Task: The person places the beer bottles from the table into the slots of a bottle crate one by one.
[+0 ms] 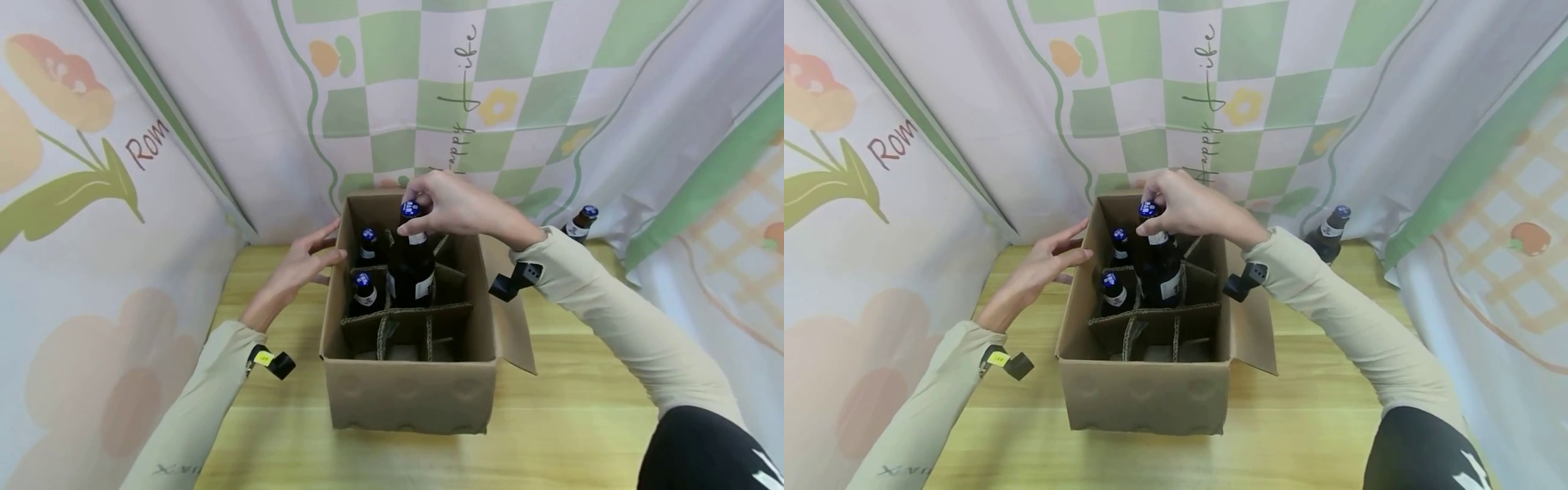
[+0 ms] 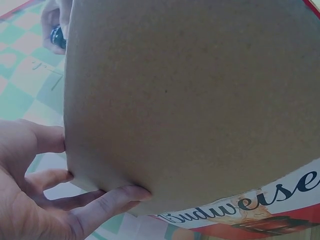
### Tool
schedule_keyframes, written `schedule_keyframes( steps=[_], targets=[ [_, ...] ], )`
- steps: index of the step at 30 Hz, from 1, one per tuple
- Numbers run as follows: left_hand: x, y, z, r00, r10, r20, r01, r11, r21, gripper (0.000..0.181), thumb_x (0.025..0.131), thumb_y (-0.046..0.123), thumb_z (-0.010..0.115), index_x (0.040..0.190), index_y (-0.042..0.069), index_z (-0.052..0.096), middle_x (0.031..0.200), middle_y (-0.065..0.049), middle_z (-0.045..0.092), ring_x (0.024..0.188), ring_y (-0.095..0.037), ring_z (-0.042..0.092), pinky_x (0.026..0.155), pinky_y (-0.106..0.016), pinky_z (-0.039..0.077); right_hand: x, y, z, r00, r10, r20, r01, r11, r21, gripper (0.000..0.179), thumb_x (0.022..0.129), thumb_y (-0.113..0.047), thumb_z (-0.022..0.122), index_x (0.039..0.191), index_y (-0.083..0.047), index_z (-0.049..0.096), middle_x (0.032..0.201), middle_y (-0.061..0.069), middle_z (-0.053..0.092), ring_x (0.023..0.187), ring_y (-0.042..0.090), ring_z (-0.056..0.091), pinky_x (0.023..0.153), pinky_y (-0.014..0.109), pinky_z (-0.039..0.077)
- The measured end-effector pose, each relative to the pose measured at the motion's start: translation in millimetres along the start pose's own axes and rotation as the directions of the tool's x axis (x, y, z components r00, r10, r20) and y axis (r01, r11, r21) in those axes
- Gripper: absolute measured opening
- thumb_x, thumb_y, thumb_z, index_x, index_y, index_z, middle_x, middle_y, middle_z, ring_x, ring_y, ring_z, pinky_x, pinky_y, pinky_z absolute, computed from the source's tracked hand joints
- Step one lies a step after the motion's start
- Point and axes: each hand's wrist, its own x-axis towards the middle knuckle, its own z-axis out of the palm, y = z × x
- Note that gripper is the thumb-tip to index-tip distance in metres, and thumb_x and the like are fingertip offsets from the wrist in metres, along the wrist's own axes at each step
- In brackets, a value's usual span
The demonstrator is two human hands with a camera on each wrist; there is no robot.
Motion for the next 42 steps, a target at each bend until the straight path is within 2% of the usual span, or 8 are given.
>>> schedule_keyframes(
  steps=[7, 12, 18, 26, 32, 42],
  targets=[
    [-0.1, 0.7, -1.1, 1.0, -0.002, -0.001, 0.002, 1.0, -0.019, 0.076, 0.102, 0.02, 0.064, 0.167, 0.031, 0.026, 0.17, -0.017, 0.028, 0.138, -0.042, 0.053, 0.098, -0.055, 0.059, 1.5, -1, 0, 0.999, 0.002, 0.034, -0.004, 0.999, 0.037, 0.025, 0.087, -0.016, 0.085, 0.1, -0.002, 0.069, 0.081, 0.004, 0.072, 0.072, 0.016, 0.064, 0.067, 0.026, 0.054],
    [-1.0, 1.0, -1.4, 1.0, -0.004, 0.004, 0.004, 1.0, -0.023, 0.076, 0.102, 0.021, 0.064, 0.167, 0.032, 0.026, 0.17, -0.017, 0.028, 0.138, -0.042, 0.053, 0.097, -0.053, 0.06, 2.8, 1, 1, 0.998, 0.008, 0.064, -0.01, 0.999, 0.042, 0.024, 0.086, -0.014, 0.086, 0.098, -0.003, 0.067, 0.074, 0.001, 0.068, 0.068, 0.014, 0.062, 0.065, 0.027, 0.051],
    [-1.0, 0.3, -0.9, 1.0, -0.001, 0.006, 0.002, 1.0, -0.024, 0.075, 0.102, 0.022, 0.064, 0.166, 0.034, 0.027, 0.17, -0.017, 0.029, 0.138, -0.041, 0.053, 0.097, -0.053, 0.06, 3.2, 5, 6, 0.996, 0.012, 0.086, -0.009, 1.0, -0.027, 0.025, 0.086, -0.017, 0.086, 0.099, -0.005, 0.068, 0.074, 0.0, 0.061, 0.072, 0.017, 0.057, 0.068, 0.031, 0.046],
    [-0.3, -0.6, -0.7, 1.0, 0.009, 0.01, -0.008, 1.0, -0.029, 0.074, 0.102, 0.021, 0.063, 0.166, 0.033, 0.027, 0.17, -0.017, 0.029, 0.138, -0.041, 0.053, 0.096, -0.052, 0.061, 2.8, 9, 13, 0.991, 0.001, 0.135, 0.006, 0.999, -0.05, 0.023, 0.085, -0.012, 0.086, 0.098, -0.004, 0.068, 0.072, 0.001, 0.065, 0.069, 0.016, 0.06, 0.069, 0.03, 0.048],
    [-0.2, -1.0, -1.0, 1.0, 0.002, 0.007, -0.002, 1.0, -0.027, 0.074, 0.102, 0.02, 0.064, 0.166, 0.034, 0.028, 0.169, -0.017, 0.03, 0.137, -0.041, 0.054, 0.095, -0.051, 0.061, 5.4, 13, 16, 0.986, -0.011, 0.167, 0.019, 0.999, -0.044, 0.022, 0.087, -0.011, 0.084, 0.101, -0.003, 0.069, 0.072, 0.001, 0.064, 0.067, 0.015, 0.056, 0.068, 0.03, 0.047],
    [0.4, -1.9, -1.4, 1.0, 0.008, 0.014, -0.008, 0.999, -0.037, 0.074, 0.102, 0.02, 0.064, 0.166, 0.033, 0.028, 0.169, -0.017, 0.03, 0.137, -0.039, 0.055, 0.092, -0.047, 0.063, 13.3, 19, 38, 0.955, 0.011, 0.297, 0.022, 0.994, -0.107, 0.024, 0.086, -0.009, 0.083, 0.105, -0.001, 0.071, 0.099, 0.008, 0.075, 0.082, 0.019, 0.055, 0.075, 0.033, 0.05]
  ],
)
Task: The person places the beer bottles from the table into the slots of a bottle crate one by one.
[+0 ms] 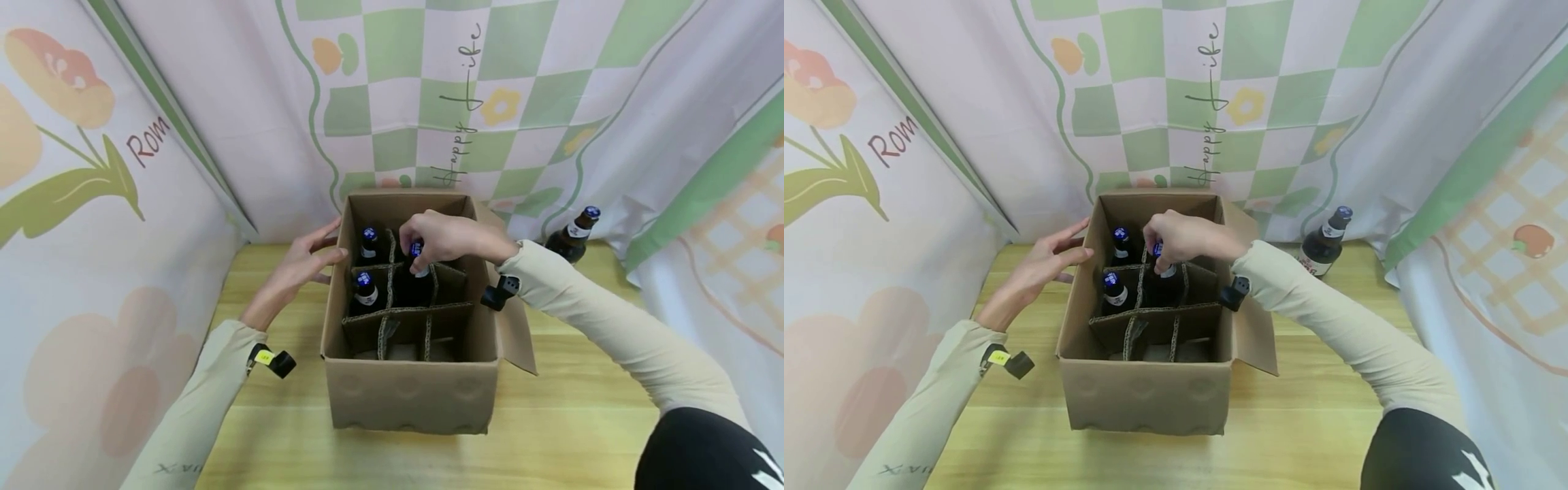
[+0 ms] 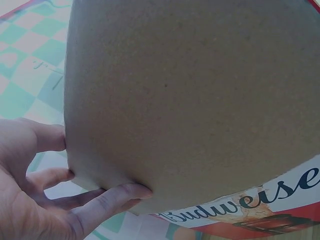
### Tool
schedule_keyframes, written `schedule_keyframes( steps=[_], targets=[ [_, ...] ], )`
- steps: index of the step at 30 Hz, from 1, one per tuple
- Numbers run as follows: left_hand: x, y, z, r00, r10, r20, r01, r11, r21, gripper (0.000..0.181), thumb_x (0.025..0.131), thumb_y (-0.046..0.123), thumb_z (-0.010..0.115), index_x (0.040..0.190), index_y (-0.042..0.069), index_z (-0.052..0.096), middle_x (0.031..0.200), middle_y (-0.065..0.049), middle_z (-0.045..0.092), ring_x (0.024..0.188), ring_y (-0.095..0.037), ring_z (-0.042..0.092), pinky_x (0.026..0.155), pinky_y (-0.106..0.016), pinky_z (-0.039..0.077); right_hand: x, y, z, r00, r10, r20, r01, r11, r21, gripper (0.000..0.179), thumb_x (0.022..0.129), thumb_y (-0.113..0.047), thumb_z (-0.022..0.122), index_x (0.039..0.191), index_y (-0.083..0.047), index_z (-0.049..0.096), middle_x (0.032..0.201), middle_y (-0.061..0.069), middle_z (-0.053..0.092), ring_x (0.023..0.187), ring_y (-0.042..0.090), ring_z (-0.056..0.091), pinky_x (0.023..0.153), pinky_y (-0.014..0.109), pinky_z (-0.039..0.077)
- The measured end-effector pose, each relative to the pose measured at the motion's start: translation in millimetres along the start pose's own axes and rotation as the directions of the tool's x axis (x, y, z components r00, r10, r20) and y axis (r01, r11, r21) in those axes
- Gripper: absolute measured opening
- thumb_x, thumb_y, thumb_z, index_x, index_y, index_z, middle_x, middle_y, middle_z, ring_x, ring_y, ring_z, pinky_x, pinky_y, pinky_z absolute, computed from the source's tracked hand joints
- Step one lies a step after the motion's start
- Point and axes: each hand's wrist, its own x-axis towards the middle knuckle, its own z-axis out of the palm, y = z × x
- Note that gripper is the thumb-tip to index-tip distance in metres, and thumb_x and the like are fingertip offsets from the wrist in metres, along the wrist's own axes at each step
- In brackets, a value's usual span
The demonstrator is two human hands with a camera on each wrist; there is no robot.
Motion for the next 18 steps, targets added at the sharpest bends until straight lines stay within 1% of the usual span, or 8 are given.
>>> schedule_keyframes(
  steps=[2, 5, 8, 11, 13, 18],
  targets=[
    [0.3, 0.8, 0.7, 1.0, 0.0, -0.002, 0.0, 1.0, -0.002, 0.074, 0.102, 0.02, 0.064, 0.166, 0.032, 0.029, 0.169, -0.017, 0.03, 0.137, -0.039, 0.055, 0.091, -0.047, 0.063, -0.2, 0.5, 0.8, 1.0, 0.002, 0.009, -0.002, 1.0, 0.001, 0.025, 0.086, -0.01, 0.084, 0.106, -0.001, 0.071, 0.104, 0.011, 0.076, 0.086, 0.021, 0.059, 0.078, 0.036, 0.052],
    [0.3, 1.1, 1.3, 1.0, 0.0, -0.006, 0.0, 1.0, -0.002, 0.074, 0.102, 0.019, 0.064, 0.166, 0.032, 0.029, 0.169, -0.017, 0.029, 0.137, -0.04, 0.054, 0.092, -0.048, 0.063, -0.9, 2.0, 0.3, 1.0, -0.003, -0.011, 0.003, 1.0, 0.01, 0.023, 0.087, -0.011, 0.084, 0.105, -0.002, 0.072, 0.11, 0.013, 0.076, 0.101, 0.026, 0.064, 0.09, 0.042, 0.055],
    [0.7, 0.7, 1.3, 1.0, 0.005, -0.005, -0.005, 1.0, -0.003, 0.074, 0.103, 0.018, 0.063, 0.166, 0.032, 0.028, 0.17, -0.017, 0.028, 0.138, -0.04, 0.054, 0.093, -0.049, 0.062, -2.7, 3.4, -1.5, 0.999, -0.012, -0.046, 0.013, 1.0, 0.021, 0.021, 0.088, -0.011, 0.084, 0.103, -0.003, 0.073, 0.109, 0.012, 0.076, 0.111, 0.03, 0.066, 0.097, 0.046, 0.055],
    [1.0, -0.2, 1.3, 1.0, 0.005, -0.007, -0.005, 1.0, -0.008, 0.075, 0.102, 0.018, 0.064, 0.166, 0.031, 0.028, 0.17, -0.017, 0.028, 0.137, -0.04, 0.054, 0.093, -0.049, 0.062, -4.0, 4.0, -3.0, 0.998, -0.013, -0.067, 0.015, 0.999, 0.036, 0.019, 0.088, -0.01, 0.084, 0.102, -0.002, 0.073, 0.105, 0.011, 0.075, 0.107, 0.03, 0.066, 0.094, 0.045, 0.056],
    [1.2, -0.3, 1.2, 1.0, 0.007, -0.008, -0.007, 1.0, -0.008, 0.075, 0.102, 0.018, 0.063, 0.167, 0.031, 0.027, 0.17, -0.017, 0.028, 0.137, -0.041, 0.054, 0.093, -0.049, 0.062, -4.6, 4.3, -3.3, 0.998, -0.013, -0.07, 0.016, 0.999, 0.046, 0.019, 0.089, -0.01, 0.083, 0.103, -0.001, 0.073, 0.104, 0.011, 0.075, 0.103, 0.028, 0.067, 0.089, 0.042, 0.057],
    [0.4, 0.0, 0.6, 1.0, 0.002, -0.014, -0.002, 1.0, 0.0, 0.075, 0.102, 0.019, 0.065, 0.166, 0.031, 0.029, 0.17, -0.017, 0.029, 0.136, -0.041, 0.055, 0.092, -0.049, 0.062, -4.0, 6.6, -2.9, 1.0, 0.007, -0.03, -0.003, 0.992, 0.128, 0.019, 0.091, -0.008, 0.081, 0.106, 0.002, 0.072, 0.1, 0.014, 0.075, 0.088, 0.029, 0.074, 0.075, 0.032, 0.062]
  ],
)
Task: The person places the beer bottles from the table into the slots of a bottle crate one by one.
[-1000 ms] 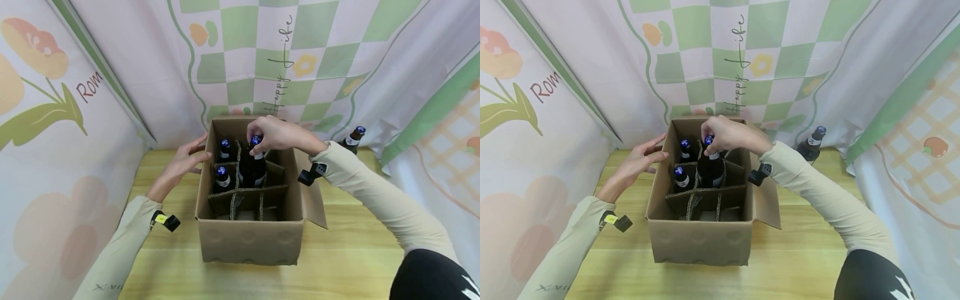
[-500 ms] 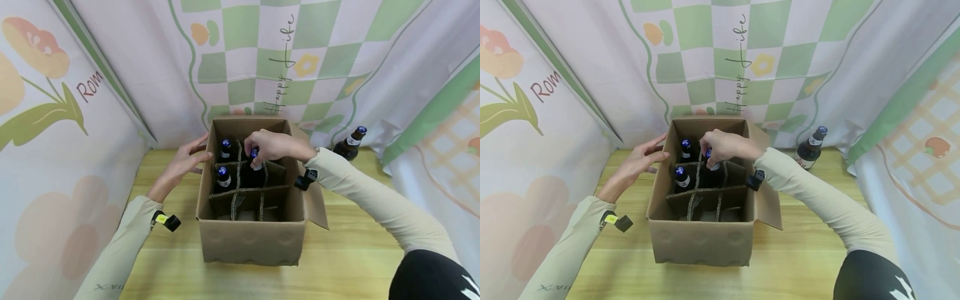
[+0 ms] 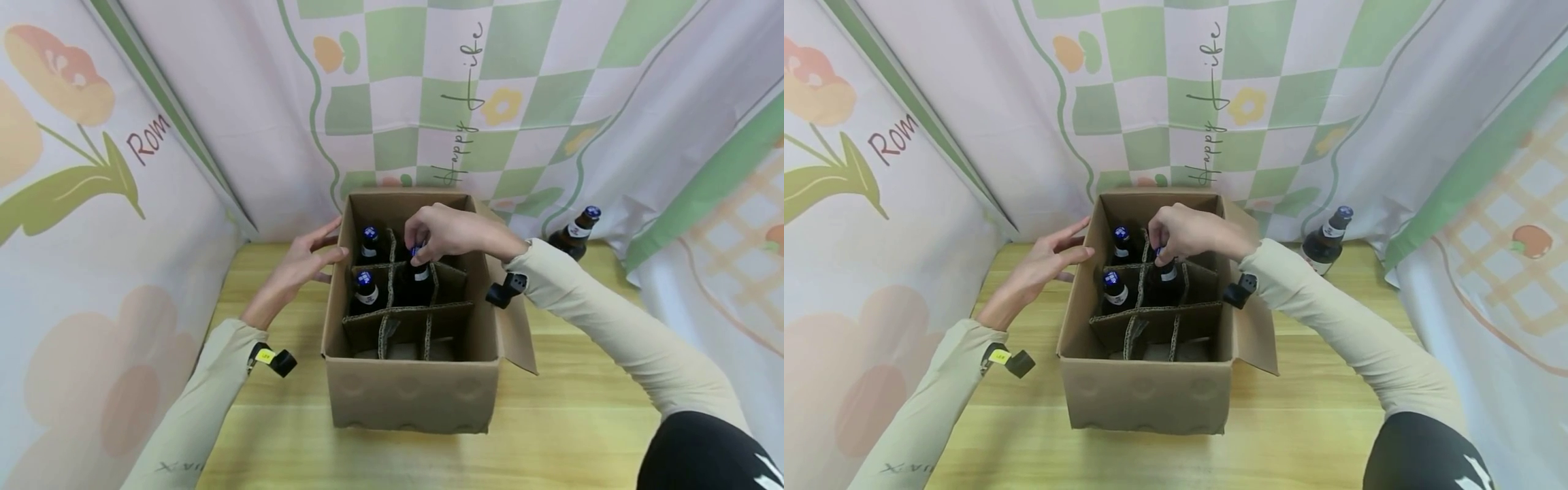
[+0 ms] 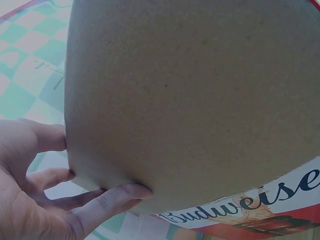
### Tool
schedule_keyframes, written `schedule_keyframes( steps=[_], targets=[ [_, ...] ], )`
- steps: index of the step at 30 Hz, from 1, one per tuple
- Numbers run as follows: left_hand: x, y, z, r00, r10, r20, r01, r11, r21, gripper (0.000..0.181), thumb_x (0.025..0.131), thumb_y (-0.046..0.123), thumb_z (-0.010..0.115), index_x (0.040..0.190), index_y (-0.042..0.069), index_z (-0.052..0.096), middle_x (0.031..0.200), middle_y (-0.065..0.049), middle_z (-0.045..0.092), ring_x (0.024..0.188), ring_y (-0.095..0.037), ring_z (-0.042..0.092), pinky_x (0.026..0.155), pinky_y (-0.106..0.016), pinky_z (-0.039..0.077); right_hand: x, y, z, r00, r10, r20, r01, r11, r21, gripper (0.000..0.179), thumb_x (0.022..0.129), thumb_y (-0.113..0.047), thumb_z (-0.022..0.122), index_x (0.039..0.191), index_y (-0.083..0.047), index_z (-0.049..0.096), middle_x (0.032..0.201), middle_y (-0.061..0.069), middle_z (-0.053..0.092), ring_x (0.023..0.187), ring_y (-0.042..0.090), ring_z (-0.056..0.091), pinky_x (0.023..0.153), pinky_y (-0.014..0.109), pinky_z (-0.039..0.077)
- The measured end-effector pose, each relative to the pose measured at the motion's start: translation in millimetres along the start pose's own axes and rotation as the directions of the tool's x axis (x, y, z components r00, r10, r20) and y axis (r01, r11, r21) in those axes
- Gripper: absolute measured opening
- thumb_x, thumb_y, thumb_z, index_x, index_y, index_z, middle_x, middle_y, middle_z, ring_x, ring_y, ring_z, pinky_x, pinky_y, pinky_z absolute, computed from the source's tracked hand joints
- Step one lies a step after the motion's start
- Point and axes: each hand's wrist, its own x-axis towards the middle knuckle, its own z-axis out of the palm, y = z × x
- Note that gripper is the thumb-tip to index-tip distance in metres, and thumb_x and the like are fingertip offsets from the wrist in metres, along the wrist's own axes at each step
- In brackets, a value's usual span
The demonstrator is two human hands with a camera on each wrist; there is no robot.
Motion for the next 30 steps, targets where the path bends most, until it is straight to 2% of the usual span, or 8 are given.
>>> schedule_keyframes(
  steps=[2, 10, 14, 17, 20, 26, 30],
  targets=[
    [0.0, 0.1, -0.2, 1.0, 0.0, 0.002, 0.0, 1.0, 0.003, 0.075, 0.102, 0.02, 0.065, 0.166, 0.031, 0.029, 0.17, -0.016, 0.029, 0.137, -0.041, 0.054, 0.093, -0.05, 0.062, 0.9, 1, 0, 1.0, 0.002, 0.013, -0.002, 1.0, 0.02, 0.018, 0.092, -0.006, 0.08, 0.106, 0.003, 0.072, 0.099, 0.015, 0.075, 0.084, 0.029, 0.075, 0.071, 0.03, 0.062],
    [-0.2, 0.6, -1.4, 1.0, 0.005, -0.001, -0.005, 1.0, 0.011, 0.074, 0.102, 0.021, 0.065, 0.166, 0.032, 0.029, 0.171, -0.016, 0.027, 0.137, -0.041, 0.054, 0.09, -0.046, 0.063, 4.7, 2, 2, 0.999, -0.01, 0.035, 0.01, 1.0, -0.013, 0.014, 0.094, -0.005, 0.077, 0.106, 0.002, 0.072, 0.097, 0.012, 0.077, 0.072, 0.02, 0.071, 0.066, 0.028, 0.059],
    [-0.2, 0.6, -0.6, 1.0, 0.002, 0.006, -0.002, 1.0, 0.004, 0.074, 0.102, 0.02, 0.064, 0.166, 0.032, 0.029, 0.171, -0.016, 0.027, 0.137, -0.041, 0.054, 0.091, -0.047, 0.063, 4.9, 4, 2, 0.999, -0.031, 0.043, 0.033, 0.998, -0.048, 0.013, 0.094, -0.006, 0.077, 0.105, -0.001, 0.074, 0.1, 0.012, 0.079, 0.079, 0.02, 0.073, 0.069, 0.029, 0.059],
    [0.2, 0.5, -0.1, 1.0, 0.001, 0.007, -0.001, 1.0, 0.006, 0.074, 0.102, 0.019, 0.064, 0.166, 0.032, 0.028, 0.171, -0.015, 0.027, 0.137, -0.041, 0.054, 0.091, -0.047, 0.063, 4.4, 5, -1, 0.998, -0.051, 0.02, 0.052, 0.997, -0.05, 0.011, 0.094, -0.007, 0.077, 0.104, -0.003, 0.075, 0.101, 0.01, 0.079, 0.091, 0.021, 0.074, 0.077, 0.033, 0.06],
    [0.6, 0.8, -0.2, 1.0, 0.001, 0.004, -0.001, 1.0, 0.012, 0.074, 0.102, 0.02, 0.064, 0.166, 0.033, 0.029, 0.171, -0.016, 0.028, 0.137, -0.041, 0.054, 0.09, -0.045, 0.063, 2.0, 6, -6, 0.998, -0.062, -0.024, 0.061, 0.998, -0.025, 0.01, 0.094, -0.005, 0.076, 0.103, -0.002, 0.074, 0.098, 0.009, 0.079, 0.093, 0.022, 0.075, 0.081, 0.036, 0.061],
    [0.3, 1.3, -0.2, 1.0, -0.006, 0.002, 0.006, 1.0, 0.016, 0.074, 0.102, 0.022, 0.065, 0.166, 0.034, 0.029, 0.17, -0.016, 0.03, 0.137, -0.04, 0.054, 0.089, -0.045, 0.063, -6.7, 9, -15, 0.993, -0.065, -0.101, 0.064, 0.998, -0.011, 0.009, 0.094, -0.004, 0.075, 0.102, -0.001, 0.074, 0.095, 0.009, 0.079, 0.09, 0.022, 0.075, 0.081, 0.036, 0.06],
    [-0.8, 1.9, -0.1, 1.0, -0.007, 0.002, 0.007, 1.0, 0.013, 0.074, 0.102, 0.022, 0.065, 0.166, 0.034, 0.029, 0.17, -0.016, 0.029, 0.138, -0.04, 0.054, 0.091, -0.048, 0.063, -12.0, 15, -18, 0.984, -0.076, -0.163, 0.077, 0.997, 0.001, 0.008, 0.093, -0.006, 0.076, 0.1, -0.001, 0.075, 0.093, 0.009, 0.079, 0.087, 0.021, 0.074, 0.075, 0.028, 0.059]
  ],
)
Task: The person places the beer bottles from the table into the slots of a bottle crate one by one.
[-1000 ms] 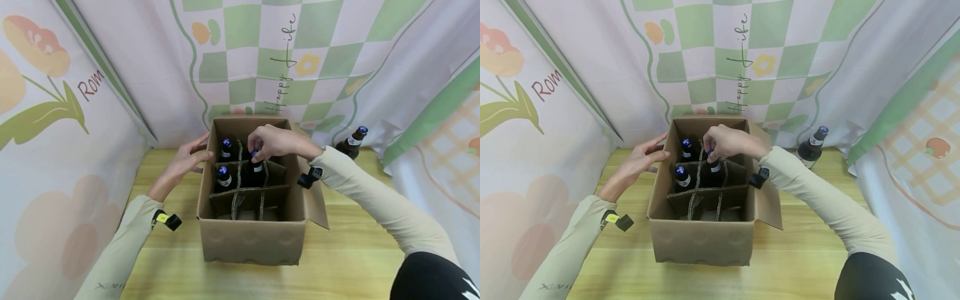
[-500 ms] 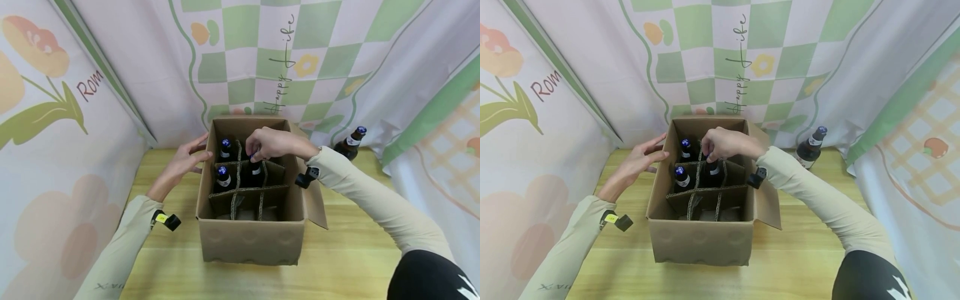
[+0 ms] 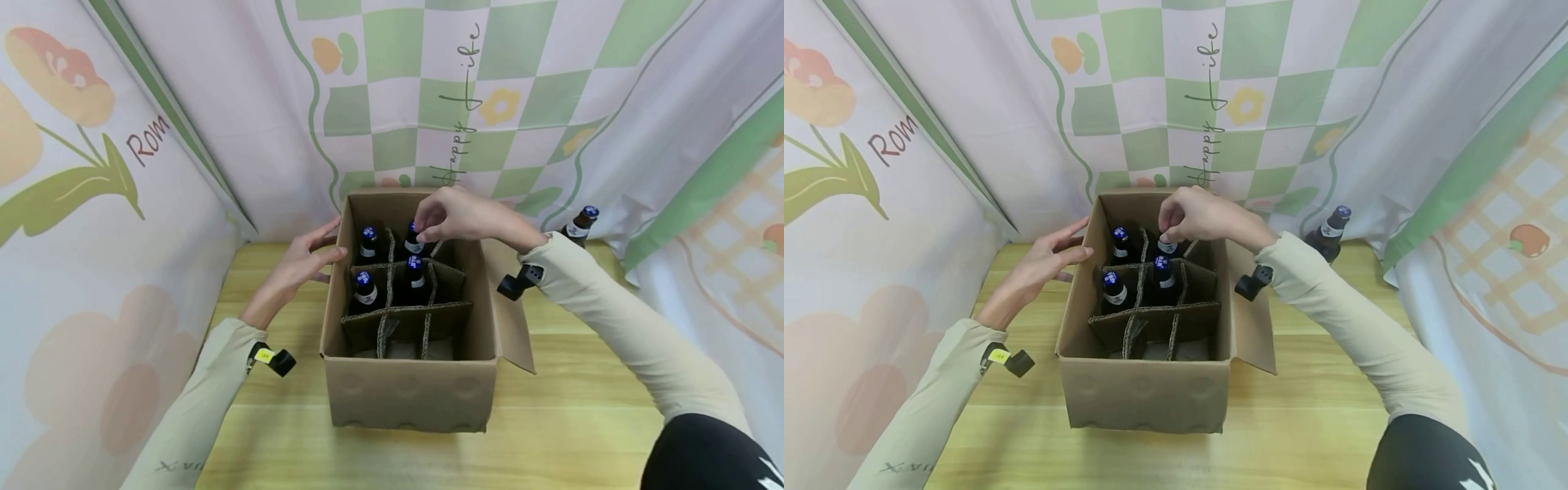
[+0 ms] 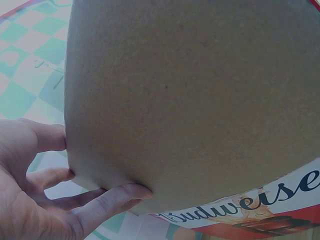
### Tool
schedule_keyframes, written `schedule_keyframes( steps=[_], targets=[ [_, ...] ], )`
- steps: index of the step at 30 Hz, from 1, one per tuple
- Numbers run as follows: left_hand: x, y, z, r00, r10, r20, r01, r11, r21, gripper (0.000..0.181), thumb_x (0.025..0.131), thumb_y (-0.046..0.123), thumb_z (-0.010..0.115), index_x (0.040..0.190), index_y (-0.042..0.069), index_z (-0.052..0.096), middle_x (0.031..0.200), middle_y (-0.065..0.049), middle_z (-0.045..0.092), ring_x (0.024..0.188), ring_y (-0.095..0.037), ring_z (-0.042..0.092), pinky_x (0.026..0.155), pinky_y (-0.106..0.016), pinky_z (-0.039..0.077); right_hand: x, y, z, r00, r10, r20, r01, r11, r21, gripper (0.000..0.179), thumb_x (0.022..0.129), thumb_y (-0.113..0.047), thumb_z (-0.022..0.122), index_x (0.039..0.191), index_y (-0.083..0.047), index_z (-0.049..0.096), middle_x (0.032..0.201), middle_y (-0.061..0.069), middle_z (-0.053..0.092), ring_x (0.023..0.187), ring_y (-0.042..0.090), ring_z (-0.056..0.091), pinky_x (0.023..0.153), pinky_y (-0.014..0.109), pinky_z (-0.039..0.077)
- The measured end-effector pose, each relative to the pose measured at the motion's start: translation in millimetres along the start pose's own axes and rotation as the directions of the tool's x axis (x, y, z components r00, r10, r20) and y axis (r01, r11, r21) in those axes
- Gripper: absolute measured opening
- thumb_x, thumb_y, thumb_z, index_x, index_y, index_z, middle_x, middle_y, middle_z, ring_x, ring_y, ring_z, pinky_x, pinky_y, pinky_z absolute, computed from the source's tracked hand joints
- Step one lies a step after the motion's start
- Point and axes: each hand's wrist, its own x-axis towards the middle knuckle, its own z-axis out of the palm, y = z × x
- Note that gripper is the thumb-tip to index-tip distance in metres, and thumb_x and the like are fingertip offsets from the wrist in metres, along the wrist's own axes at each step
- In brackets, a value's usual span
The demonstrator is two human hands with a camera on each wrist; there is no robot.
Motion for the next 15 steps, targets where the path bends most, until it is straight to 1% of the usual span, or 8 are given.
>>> schedule_keyframes(
  steps=[3, 4, 7, 10, 13, 15],
  targets=[
    [0.4, -1.0, -0.4, 1.0, 0.007, 0.004, -0.007, 1.0, -0.001, 0.074, 0.102, 0.021, 0.064, 0.166, 0.033, 0.028, 0.17, -0.016, 0.027, 0.138, -0.041, 0.053, 0.092, -0.048, 0.062, -3.5, 6, -2, 0.999, -0.002, -0.036, 0.004, 0.999, 0.05, 0.009, 0.094, -0.006, 0.076, 0.1, 0.0, 0.075, 0.093, 0.01, 0.079, 0.085, 0.022, 0.073, 0.071, 0.022, 0.057],
    [0.3, -1.1, -0.4, 1.0, 0.009, 0.005, -0.009, 1.0, -0.003, 0.074, 0.102, 0.021, 0.064, 0.166, 0.033, 0.028, 0.171, -0.016, 0.027, 0.138, -0.041, 0.053, 0.093, -0.049, 0.062, -4.4, 8, -2, 0.999, -0.001, -0.042, 0.004, 0.997, 0.072, 0.009, 0.094, -0.005, 0.075, 0.101, 0.0, 0.075, 0.093, 0.012, 0.078, 0.085, 0.023, 0.073, 0.07, 0.021, 0.058],
    [0.4, -2.2, -0.8, 1.0, 0.013, 0.005, -0.013, 1.0, -0.003, 0.074, 0.102, 0.021, 0.064, 0.166, 0.033, 0.028, 0.171, -0.017, 0.027, 0.139, -0.042, 0.052, 0.093, -0.049, 0.062, -7.8, 13, -3, 0.999, -0.007, -0.051, 0.013, 0.992, 0.125, 0.01, 0.096, -0.004, 0.073, 0.104, 0.003, 0.073, 0.094, 0.013, 0.078, 0.084, 0.024, 0.072, 0.069, 0.022, 0.059],
    [0.6, -2.7, -1.0, 1.0, 0.012, 0.004, -0.012, 1.0, 0.0, 0.074, 0.102, 0.021, 0.064, 0.166, 0.034, 0.028, 0.171, -0.017, 0.026, 0.139, -0.042, 0.051, 0.093, -0.049, 0.062, -11.1, 17, -3, 0.997, -0.03, -0.064, 0.039, 0.987, 0.157, 0.011, 0.097, -0.002, 0.071, 0.106, 0.004, 0.073, 0.095, 0.013, 0.077, 0.081, 0.02, 0.072, 0.068, 0.023, 0.06],
    [0.6, -2.3, -0.8, 1.0, 0.009, 0.004, -0.009, 1.0, 0.005, 0.074, 0.102, 0.022, 0.064, 0.166, 0.034, 0.028, 0.171, -0.017, 0.026, 0.139, -0.042, 0.051, 0.093, -0.047, 0.062, -15.6, 21, -2, 0.995, -0.045, -0.094, 0.062, 0.982, 0.181, 0.012, 0.097, -0.001, 0.07, 0.108, 0.005, 0.073, 0.098, 0.014, 0.076, 0.079, 0.015, 0.071, 0.068, 0.024, 0.061],
    [0.5, -1.9, -0.7, 1.0, 0.007, 0.004, -0.007, 1.0, 0.005, 0.074, 0.102, 0.022, 0.064, 0.166, 0.034, 0.029, 0.171, -0.016, 0.027, 0.139, -0.041, 0.052, 0.092, -0.046, 0.063, -19.2, 24, -3, 0.991, -0.048, -0.126, 0.072, 0.978, 0.195, 0.013, 0.097, 0.0, 0.07, 0.109, 0.004, 0.073, 0.102, 0.016, 0.076, 0.082, 0.017, 0.072, 0.072, 0.023, 0.061]
  ],
)
